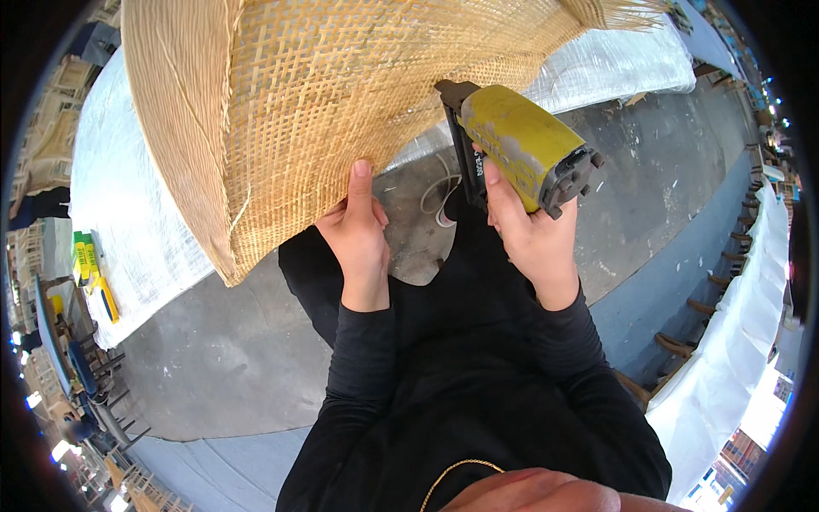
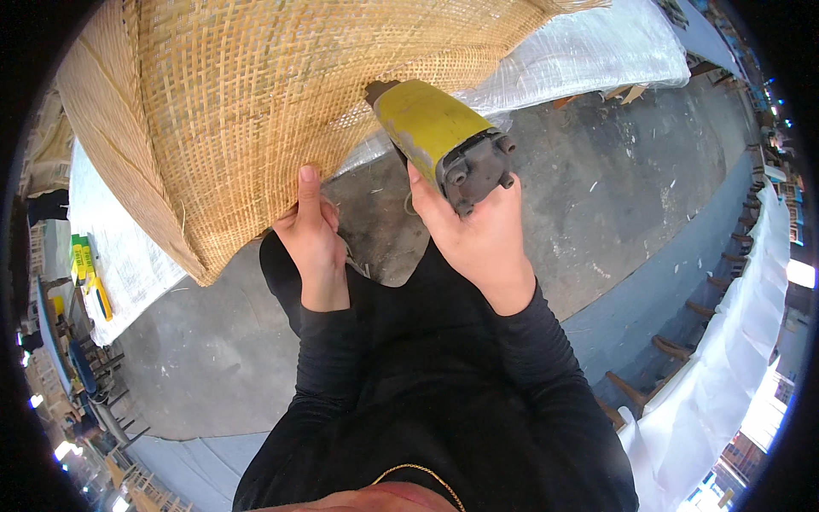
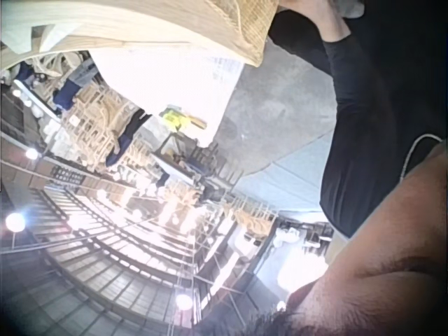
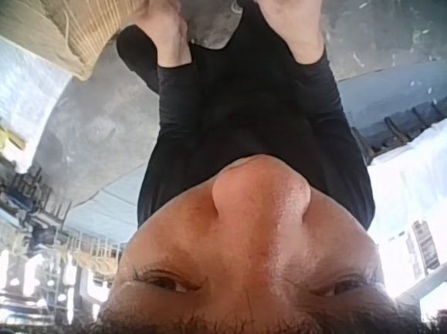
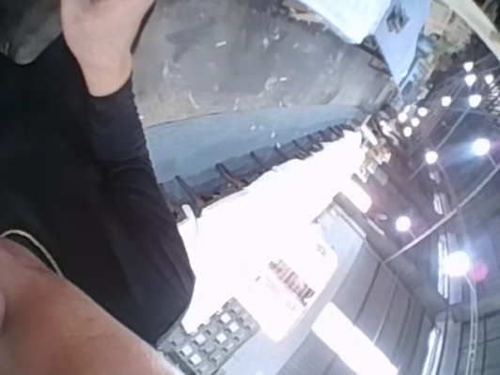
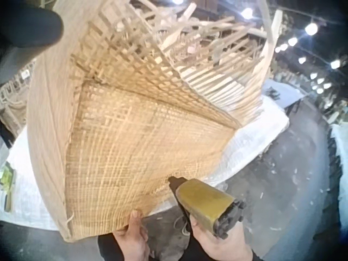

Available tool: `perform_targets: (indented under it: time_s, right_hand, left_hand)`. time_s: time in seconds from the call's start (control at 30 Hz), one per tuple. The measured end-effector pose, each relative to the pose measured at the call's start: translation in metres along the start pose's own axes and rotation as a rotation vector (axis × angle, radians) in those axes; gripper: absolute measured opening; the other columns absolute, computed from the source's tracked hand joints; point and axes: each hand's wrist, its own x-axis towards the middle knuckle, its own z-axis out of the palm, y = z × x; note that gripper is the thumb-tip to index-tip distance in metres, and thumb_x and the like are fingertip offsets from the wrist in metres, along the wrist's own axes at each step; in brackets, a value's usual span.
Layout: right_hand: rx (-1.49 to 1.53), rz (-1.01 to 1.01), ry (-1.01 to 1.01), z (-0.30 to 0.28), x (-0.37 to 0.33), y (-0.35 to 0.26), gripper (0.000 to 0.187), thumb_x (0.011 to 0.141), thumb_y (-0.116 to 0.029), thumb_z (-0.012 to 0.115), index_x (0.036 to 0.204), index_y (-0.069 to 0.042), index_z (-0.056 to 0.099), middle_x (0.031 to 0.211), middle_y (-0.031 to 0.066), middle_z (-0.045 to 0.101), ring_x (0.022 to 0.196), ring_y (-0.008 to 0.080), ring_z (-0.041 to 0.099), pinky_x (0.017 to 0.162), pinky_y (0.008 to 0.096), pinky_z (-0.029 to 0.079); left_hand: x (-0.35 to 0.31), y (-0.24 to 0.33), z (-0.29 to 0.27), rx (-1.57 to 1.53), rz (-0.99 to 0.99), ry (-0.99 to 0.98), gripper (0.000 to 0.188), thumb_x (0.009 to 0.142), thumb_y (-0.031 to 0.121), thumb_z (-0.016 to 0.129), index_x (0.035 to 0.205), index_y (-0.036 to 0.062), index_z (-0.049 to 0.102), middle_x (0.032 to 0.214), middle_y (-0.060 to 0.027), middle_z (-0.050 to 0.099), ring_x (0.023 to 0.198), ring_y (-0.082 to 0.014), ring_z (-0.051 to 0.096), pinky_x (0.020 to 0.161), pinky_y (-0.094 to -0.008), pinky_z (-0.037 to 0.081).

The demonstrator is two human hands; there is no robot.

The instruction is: The person uses a pneumatic staple gun to attach woven cane webbing to the underside of a wooden chair frame. They pull the webbing taut, staple it along the frame's edge, and use a screwdriver to adjust the material. The chair is flipped to work on different sides.

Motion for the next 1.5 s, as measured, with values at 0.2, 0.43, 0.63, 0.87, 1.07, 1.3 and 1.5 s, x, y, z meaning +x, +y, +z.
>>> perform_targets:
  time_s: [0.2, 0.43, 0.63, 0.87, 1.07, 1.3, 1.5]
  right_hand:
    - [-0.035, 0.032, -0.064, -0.001, -0.001, -0.002, 0.024, 0.098, -0.002, 0.067, 0.121, 0.004, 0.065, 0.109, 0.0104, 0.075, 0.067, 0.0094, 0.061, 0.059, 0.0266, 0.050]
    - [-0.011, 0.124, -0.055, 0.001, 0.007, -0.015, 0.020, 0.091, 0.001, 0.071, 0.111, 0.005, 0.070, 0.099, 0.0115, 0.077, 0.087, 0.0160, 0.072, 0.078, 0.0321, 0.056]
    - [0.001, -0.044, -0.092, 0.002, 0.004, -0.001, 0.022, 0.101, -0.006, 0.066, 0.121, 0.002, 0.066, 0.100, 0.0055, 0.073, 0.056, 0.0045, 0.053, 0.048, 0.0232, 0.044]
    - [-0.052, 0.025, -0.088, 0.002, -0.001, -0.007, 0.021, 0.098, -0.004, 0.068, 0.117, 0.003, 0.068, 0.099, 0.0071, 0.074, 0.067, 0.0089, 0.060, 0.058, 0.0257, 0.048]
    - [-0.136, -0.016, -0.067, 0.006, -0.005, -0.002, 0.018, 0.102, -0.007, 0.066, 0.117, 0.002, 0.067, 0.087, 0.0029, 0.069, 0.056, 0.0047, 0.053, 0.049, 0.0233, 0.043]
    - [0.076, 0.221, -0.071, 0.002, 0.000, -0.014, 0.021, 0.096, 0.001, 0.069, 0.117, 0.005, 0.068, 0.106, 0.0082, 0.073, 0.091, 0.0126, 0.066, 0.078, 0.0301, 0.053]
    - [0.092, 0.190, -0.019, 0.005, -0.008, -0.015, 0.024, 0.098, 0.001, 0.068, 0.121, 0.006, 0.067, 0.107, 0.0075, 0.072, 0.091, 0.0120, 0.065, 0.080, 0.0292, 0.052]
  left_hand:
    - [-0.003, -0.003, -0.003, 0.005, -0.020, -0.019, 0.021, 0.100, 0.014, 0.074, 0.115, -0.0002, 0.070, 0.101, -0.0065, 0.073, 0.054, -0.0032, 0.051, 0.041, -0.0193, 0.038]
    - [-0.001, 0.001, -0.001, 0.013, -0.028, -0.030, 0.022, 0.100, 0.015, 0.073, 0.116, 0.0003, 0.070, 0.101, -0.0066, 0.073, 0.054, -0.0033, 0.051, 0.041, -0.0195, 0.038]
    - [0.003, 0.004, -0.002, 0.033, -0.028, -0.026, 0.021, 0.100, 0.016, 0.074, 0.114, 0.0005, 0.070, 0.099, -0.0058, 0.073, 0.054, -0.0034, 0.052, 0.041, -0.0196, 0.038]
    - [0.001, 0.001, -0.007, -0.004, -0.052, -0.037, 0.018, 0.099, 0.014, 0.075, 0.110, 0.0008, 0.071, 0.095, -0.0053, 0.072, 0.052, -0.0037, 0.052, 0.040, -0.0198, 0.038]
    - [-0.003, 0.000, -0.004, -0.020, -0.073, -0.041, 0.017, 0.099, 0.013, 0.075, 0.109, 0.0007, 0.071, 0.094, -0.0050, 0.072, 0.052, -0.0034, 0.052, 0.040, -0.0198, 0.039]
    - [0.000, 0.003, -0.007, 0.005, -0.060, -0.048, 0.018, 0.099, 0.014, 0.075, 0.111, 0.0011, 0.071, 0.094, -0.0045, 0.072, 0.052, -0.0030, 0.052, 0.040, -0.0196, 0.039]
    - [0.002, 0.006, -0.007, 0.050, -0.089, -0.076, 0.022, 0.100, 0.018, 0.074, 0.113, 0.0008, 0.071, 0.094, -0.0032, 0.072, 0.050, -0.0028, 0.047, 0.041, -0.0203, 0.036]
